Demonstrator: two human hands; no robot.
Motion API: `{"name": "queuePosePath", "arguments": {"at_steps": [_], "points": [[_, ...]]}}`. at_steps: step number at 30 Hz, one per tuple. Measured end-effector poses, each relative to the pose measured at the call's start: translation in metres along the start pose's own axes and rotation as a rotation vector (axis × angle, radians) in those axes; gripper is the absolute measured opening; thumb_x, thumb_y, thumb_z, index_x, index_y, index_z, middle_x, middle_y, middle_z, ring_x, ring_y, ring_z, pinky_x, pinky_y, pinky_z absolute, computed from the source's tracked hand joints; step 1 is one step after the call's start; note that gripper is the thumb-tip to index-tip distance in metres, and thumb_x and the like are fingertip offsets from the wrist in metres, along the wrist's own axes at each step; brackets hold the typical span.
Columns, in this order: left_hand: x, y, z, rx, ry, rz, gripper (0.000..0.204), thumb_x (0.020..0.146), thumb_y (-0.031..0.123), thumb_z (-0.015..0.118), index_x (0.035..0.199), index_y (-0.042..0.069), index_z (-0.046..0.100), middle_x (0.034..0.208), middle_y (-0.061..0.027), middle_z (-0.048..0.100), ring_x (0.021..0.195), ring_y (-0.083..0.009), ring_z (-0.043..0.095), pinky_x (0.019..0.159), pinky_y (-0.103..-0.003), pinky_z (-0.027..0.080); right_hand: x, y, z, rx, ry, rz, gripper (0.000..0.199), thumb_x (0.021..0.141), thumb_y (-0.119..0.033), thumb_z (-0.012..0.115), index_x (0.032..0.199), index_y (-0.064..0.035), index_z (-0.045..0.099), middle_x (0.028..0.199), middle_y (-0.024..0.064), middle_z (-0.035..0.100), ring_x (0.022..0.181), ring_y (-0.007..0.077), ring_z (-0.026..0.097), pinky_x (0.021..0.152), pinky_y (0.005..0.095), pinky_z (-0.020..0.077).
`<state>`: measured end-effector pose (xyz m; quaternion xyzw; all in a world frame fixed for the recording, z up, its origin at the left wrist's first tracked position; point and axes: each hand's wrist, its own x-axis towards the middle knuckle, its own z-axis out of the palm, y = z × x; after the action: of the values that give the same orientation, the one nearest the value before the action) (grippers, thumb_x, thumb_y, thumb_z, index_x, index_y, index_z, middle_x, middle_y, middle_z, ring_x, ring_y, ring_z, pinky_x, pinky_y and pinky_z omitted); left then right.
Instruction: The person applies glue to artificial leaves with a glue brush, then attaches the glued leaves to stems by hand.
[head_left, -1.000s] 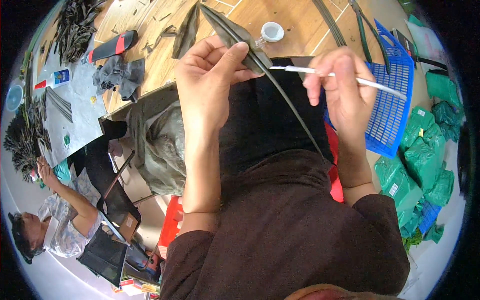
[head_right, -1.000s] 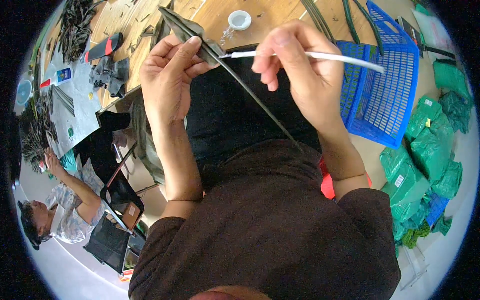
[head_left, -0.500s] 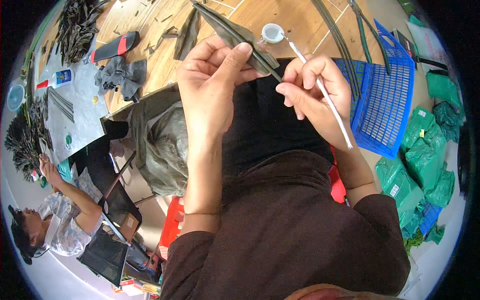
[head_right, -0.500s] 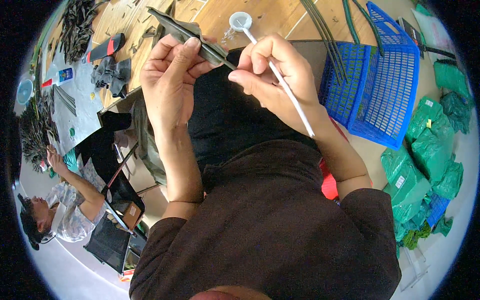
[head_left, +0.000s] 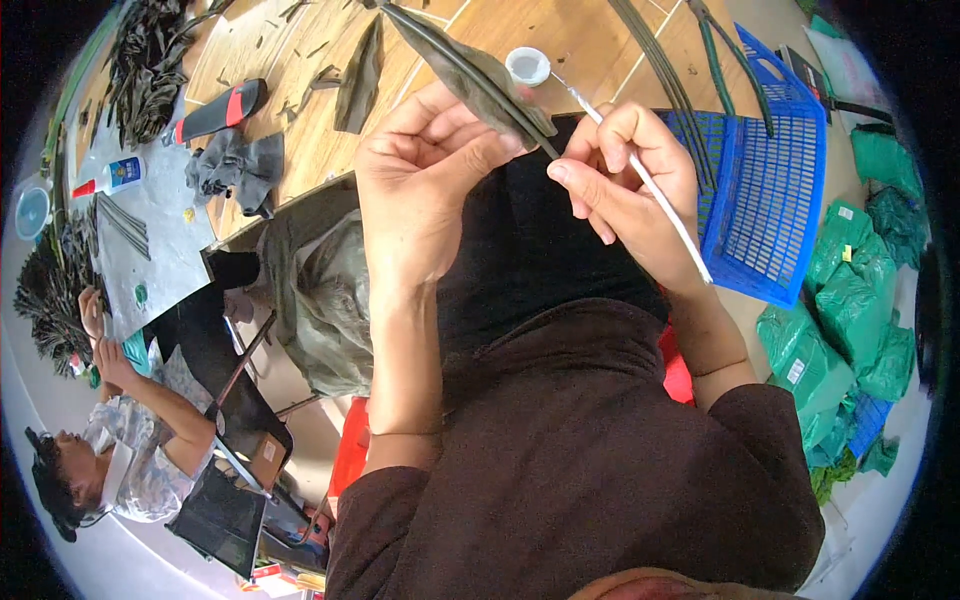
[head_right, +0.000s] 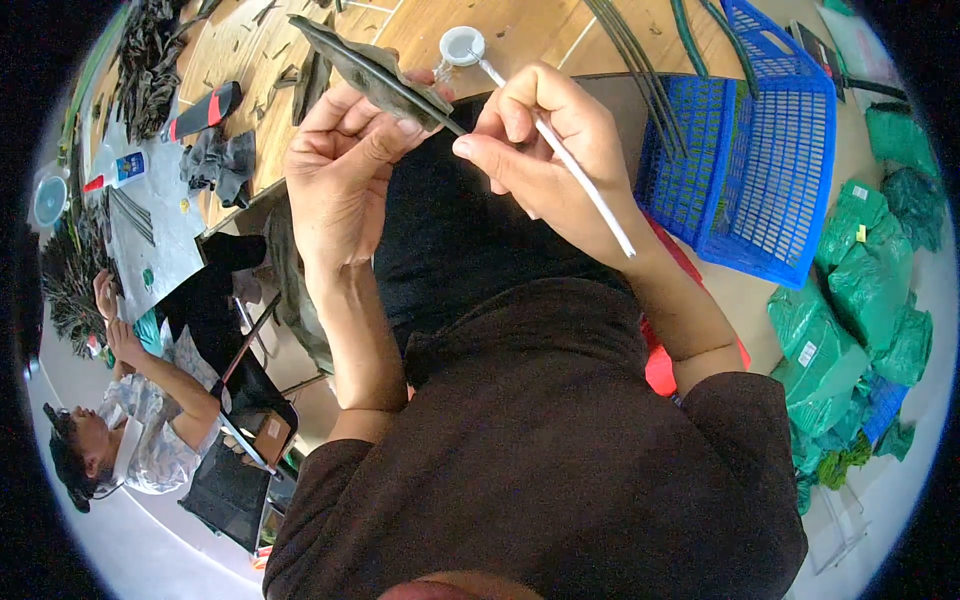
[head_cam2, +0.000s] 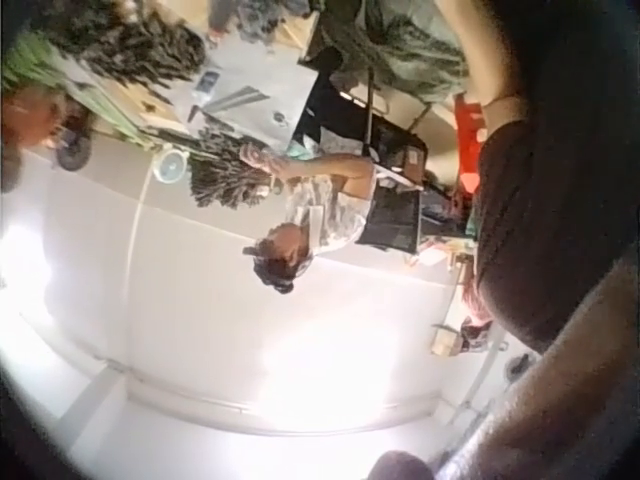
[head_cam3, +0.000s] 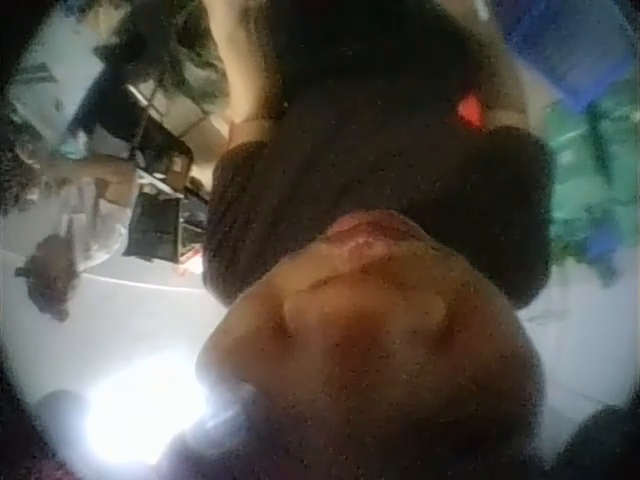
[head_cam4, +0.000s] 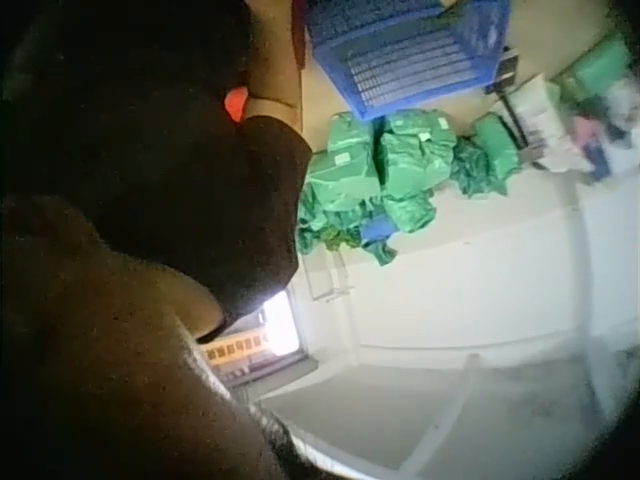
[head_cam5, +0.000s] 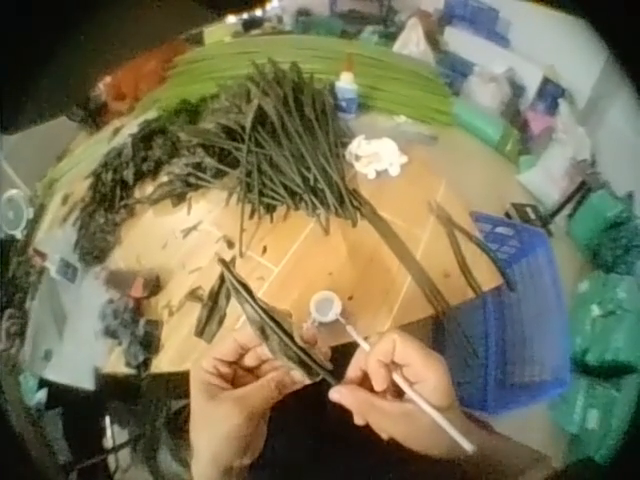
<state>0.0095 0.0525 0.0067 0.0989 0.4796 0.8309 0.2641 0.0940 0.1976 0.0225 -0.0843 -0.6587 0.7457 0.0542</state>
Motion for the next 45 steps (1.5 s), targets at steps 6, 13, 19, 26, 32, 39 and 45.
{"name": "queuePosePath", "arguments": {"at_steps": [6, 13, 19, 26, 32, 39, 45], "points": [[0.001, -0.004, 0.008, -0.038, 0.069, 0.014, 0.029, 0.071, -0.013, 0.061, 0.098, -0.008, 0.055, 0.090, -0.0147, 0.063, 0.075, -0.0148, 0.062, 0.071, -0.025, 0.052, -0.002, 0.003, 0.001, -0.065, 0.036, -0.057, 0.031, 0.075, 0.002, 0.065, 0.073, -0.0084, 0.036, 0.071, 0.0013, 0.050, 0.058, 0.0037, 0.047, 0.050, 0.0172, 0.0383], [0.004, -0.014, 0.021, -0.169, 0.184, 0.004, 0.034, 0.068, -0.016, 0.057, 0.101, -0.008, 0.053, 0.086, -0.0129, 0.063, 0.076, -0.0170, 0.062, 0.072, -0.027, 0.051, -0.002, 0.026, 0.006, -0.301, 0.104, -0.238, 0.030, 0.069, 0.007, 0.066, 0.070, -0.0061, 0.039, 0.068, 0.0046, 0.047, 0.056, 0.0104, 0.045, 0.050, 0.0235, 0.0376], [0.008, -0.017, 0.021, -0.158, 0.187, -0.078, 0.034, 0.069, -0.013, 0.055, 0.103, -0.008, 0.054, 0.088, -0.0135, 0.064, 0.074, -0.0152, 0.061, 0.071, -0.026, 0.049, -0.001, 0.033, 0.005, -0.506, 0.176, -0.420, 0.031, 0.065, 0.008, 0.067, 0.070, -0.0053, 0.040, 0.065, 0.0070, 0.044, 0.054, 0.0177, 0.046, 0.048, 0.0264, 0.0372], [0.010, -0.013, 0.010, -0.067, 0.117, -0.094, 0.023, 0.082, -0.002, 0.052, 0.105, -0.006, 0.054, 0.093, -0.0179, 0.062, 0.081, -0.0220, 0.063, 0.069, -0.026, 0.053, -0.001, 0.028, 0.005, -0.362, 0.199, -0.233, 0.031, 0.069, 0.003, 0.069, 0.070, -0.0058, 0.040, 0.064, 0.0038, 0.047, 0.054, 0.0098, 0.045, 0.050, 0.0225, 0.0378], [0.016, -0.018, 0.006, -0.090, 0.267, -0.034, 0.010, 0.074, -0.004, 0.062, 0.084, -0.006, 0.060, 0.076, -0.0122, 0.064, 0.060, -0.0122, 0.060, 0.056, -0.022, 0.050, 0.001, 0.028, 0.004, -0.250, 0.157, -0.070, 0.020, 0.074, -0.001, 0.067, 0.084, -0.0042, 0.050, 0.073, -0.0001, 0.055, 0.063, 0.0037, 0.050, 0.055, 0.0196, 0.0418], [0.025, -0.018, -0.017, 0.011, 0.315, 0.019, 0.002, 0.078, -0.003, 0.058, 0.080, -0.004, 0.059, 0.080, -0.0149, 0.063, 0.072, -0.0226, 0.065, 0.061, -0.026, 0.055, 0.021, 0.009, -0.017, -0.179, 0.165, -0.248, 0.025, 0.094, -0.016, 0.040, 0.104, 0.0017, 0.054, 0.085, 0.0082, 0.062, 0.074, 0.0094, 0.056, 0.065, 0.0193, 0.0437], [0.030, -0.021, -0.029, 0.016, 0.343, 0.000, 0.002, 0.077, -0.003, 0.059, 0.080, -0.003, 0.058, 0.078, -0.0147, 0.064, 0.070, -0.0218, 0.065, 0.061, -0.027, 0.055, 0.048, 0.020, -0.020, -0.482, 0.098, -0.286, 0.036, 0.096, -0.020, 0.033, 0.096, 0.0036, 0.060, 0.075, 0.0045, 0.055, 0.061, 0.0066, 0.045, 0.058, 0.0198, 0.0376]]}}
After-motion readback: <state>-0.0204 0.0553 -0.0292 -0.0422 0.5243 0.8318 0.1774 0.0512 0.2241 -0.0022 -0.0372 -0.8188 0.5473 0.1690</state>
